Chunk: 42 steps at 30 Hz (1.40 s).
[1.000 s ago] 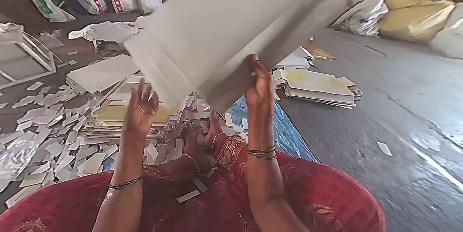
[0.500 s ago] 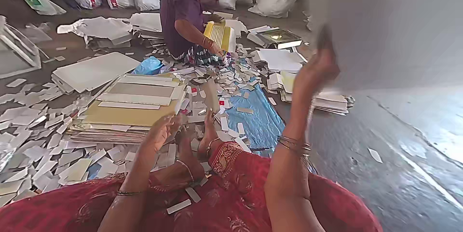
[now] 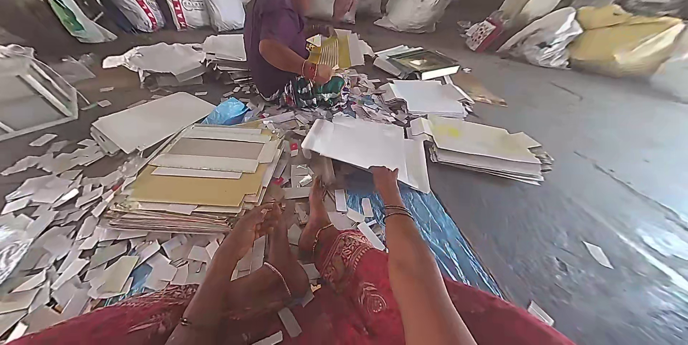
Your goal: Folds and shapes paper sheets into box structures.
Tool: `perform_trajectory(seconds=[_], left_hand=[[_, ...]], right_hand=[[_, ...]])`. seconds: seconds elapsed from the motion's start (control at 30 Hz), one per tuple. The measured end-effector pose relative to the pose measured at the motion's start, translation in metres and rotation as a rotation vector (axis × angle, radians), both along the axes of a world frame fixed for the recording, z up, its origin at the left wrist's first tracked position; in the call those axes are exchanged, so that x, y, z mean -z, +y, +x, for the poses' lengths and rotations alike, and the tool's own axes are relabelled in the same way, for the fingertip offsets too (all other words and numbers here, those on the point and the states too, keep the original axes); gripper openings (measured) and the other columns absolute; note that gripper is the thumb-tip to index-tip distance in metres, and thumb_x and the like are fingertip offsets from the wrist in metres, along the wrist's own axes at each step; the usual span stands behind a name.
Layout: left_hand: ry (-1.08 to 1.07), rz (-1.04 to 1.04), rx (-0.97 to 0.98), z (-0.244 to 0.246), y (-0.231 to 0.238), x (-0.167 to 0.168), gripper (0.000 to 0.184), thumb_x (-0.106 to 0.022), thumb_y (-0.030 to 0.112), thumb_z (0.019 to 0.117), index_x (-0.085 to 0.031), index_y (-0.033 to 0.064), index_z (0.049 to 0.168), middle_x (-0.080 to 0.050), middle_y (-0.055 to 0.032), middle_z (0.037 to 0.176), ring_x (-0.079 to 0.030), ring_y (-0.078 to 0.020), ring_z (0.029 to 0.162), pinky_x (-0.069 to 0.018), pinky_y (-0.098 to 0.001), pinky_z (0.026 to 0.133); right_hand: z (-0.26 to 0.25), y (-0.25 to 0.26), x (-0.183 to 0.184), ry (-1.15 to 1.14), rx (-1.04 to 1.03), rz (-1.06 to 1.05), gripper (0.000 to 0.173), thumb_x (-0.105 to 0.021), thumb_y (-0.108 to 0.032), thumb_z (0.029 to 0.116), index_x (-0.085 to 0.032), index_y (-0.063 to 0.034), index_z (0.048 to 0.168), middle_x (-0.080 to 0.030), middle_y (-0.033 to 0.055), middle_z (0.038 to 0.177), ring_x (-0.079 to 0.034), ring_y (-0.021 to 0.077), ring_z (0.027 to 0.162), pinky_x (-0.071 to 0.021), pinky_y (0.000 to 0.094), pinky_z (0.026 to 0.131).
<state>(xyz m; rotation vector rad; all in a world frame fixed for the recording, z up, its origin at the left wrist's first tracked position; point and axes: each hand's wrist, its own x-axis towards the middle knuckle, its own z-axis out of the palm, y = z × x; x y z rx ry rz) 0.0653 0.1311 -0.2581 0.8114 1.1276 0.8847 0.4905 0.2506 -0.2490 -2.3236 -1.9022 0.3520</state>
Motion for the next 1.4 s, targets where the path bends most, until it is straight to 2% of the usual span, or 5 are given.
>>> perform_trajectory(seconds=[0.43, 0.73, 1.0, 1.23, 1.4], left_hand=[[0.672, 0.425, 0.383, 0.032, -0.018, 0.023, 0.034, -0.054, 0.012, 0.1021, -0.061, 0.002, 0.134, -0.063, -0.0164, 0.134, -0.062, -0.0249, 0.121, -0.0476, -0.0426, 0.106], [0.873, 0.433, 0.703, 0.034, -0.033, -0.012, 0.04, -0.053, 0.018, 0.1052, -0.055, 0.0005, 0.141, -0.059, -0.0219, 0.138, -0.058, -0.0313, 0.127, -0.0424, -0.0469, 0.111], [1.171, 0.417, 0.792, 0.028, -0.075, -0.064, 0.048, -0.058, 0.024, 0.1046, -0.051, 0.0016, 0.146, -0.051, -0.0259, 0.147, -0.046, -0.0416, 0.139, -0.0317, -0.0604, 0.117], [1.119, 0.271, 0.732, 0.003, -0.091, -0.07, 0.044, -0.057, 0.028, 0.1048, -0.055, 0.0109, 0.146, -0.06, -0.0199, 0.136, -0.06, -0.0357, 0.119, -0.0462, -0.0577, 0.097], [1.074, 0.31, 0.591, 0.0, -0.149, -0.114, 0.039, -0.052, 0.019, 0.1069, -0.054, 0.0048, 0.144, -0.06, -0.0272, 0.132, -0.059, -0.0452, 0.114, -0.0461, -0.0612, 0.091]], right_hand=[[-0.032, -0.03, -0.005, 0.187, 0.126, -0.031, 0.05, -0.05, 0.0, 0.0995, -0.047, -0.0014, 0.149, -0.027, 0.034, 0.159, -0.046, 0.0546, 0.133, -0.0455, 0.0623, 0.104], [-0.121, -0.059, -0.012, 0.318, -0.22, -0.104, 0.044, -0.064, -0.017, 0.0956, -0.06, 0.0016, 0.135, -0.055, 0.027, 0.142, -0.05, 0.0426, 0.135, -0.0418, 0.0606, 0.109], [-0.192, -0.14, -0.043, 0.185, -0.209, -0.228, 0.103, -0.072, -0.035, 0.0921, -0.006, 0.001, 0.162, -0.038, 0.0293, 0.156, -0.05, 0.0452, 0.136, -0.0442, 0.0623, 0.106], [-0.204, -0.184, -0.082, 0.132, -0.346, -0.29, 0.053, -0.071, -0.037, 0.0933, -0.063, -0.0023, 0.133, -0.065, 0.0238, 0.129, -0.06, 0.0406, 0.122, -0.0438, 0.0606, 0.103], [-0.204, -0.174, -0.059, 0.088, -0.514, -0.261, 0.049, -0.07, -0.033, 0.0952, -0.062, -0.005, 0.135, -0.067, 0.0261, 0.12, -0.063, 0.0469, 0.112, -0.0465, 0.0701, 0.091]])
